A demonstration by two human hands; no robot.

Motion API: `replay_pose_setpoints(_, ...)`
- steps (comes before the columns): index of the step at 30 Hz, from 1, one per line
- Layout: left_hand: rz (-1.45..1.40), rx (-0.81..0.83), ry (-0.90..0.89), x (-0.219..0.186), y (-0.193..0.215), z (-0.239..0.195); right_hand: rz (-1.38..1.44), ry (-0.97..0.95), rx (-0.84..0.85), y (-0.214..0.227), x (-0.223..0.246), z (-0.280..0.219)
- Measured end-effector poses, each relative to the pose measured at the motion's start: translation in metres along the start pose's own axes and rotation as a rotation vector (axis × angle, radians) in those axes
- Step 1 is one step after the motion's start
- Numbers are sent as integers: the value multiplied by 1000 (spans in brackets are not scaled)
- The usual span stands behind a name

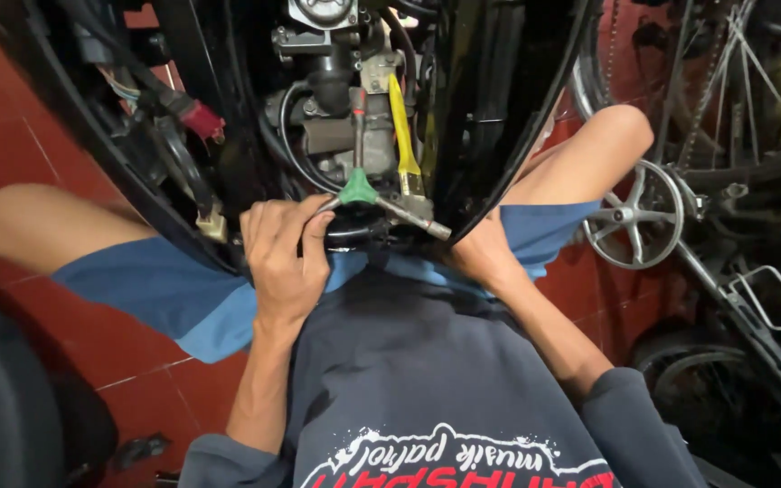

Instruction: A person performs maintenance on a motorcycle engine, cleaning it with a brush and using hand tools to adjust parts while sitting on the floor.

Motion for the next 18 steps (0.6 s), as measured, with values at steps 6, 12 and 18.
replay_pose_setpoints(6,-47,-73,41,-2,4,6,-50,86,-54,26,-1,-49)
replay_pose_setpoints(12,-56,-85,24,-4,4,14,608,274,-319,65,81,-28)
replay_pose_setpoints(18,-38,-76,0,-12,11,23,611,231,-315,22,99,-23)
Point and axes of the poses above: each hand's wrist, its own z-axis towards the middle knuckle, its own y-axis out of the back of the hand, x = y × z, the point moved 4 cm from there along z, towards the middle knuckle, and after that the axes turned 10 degrees about -x, right-handed, at the moved point
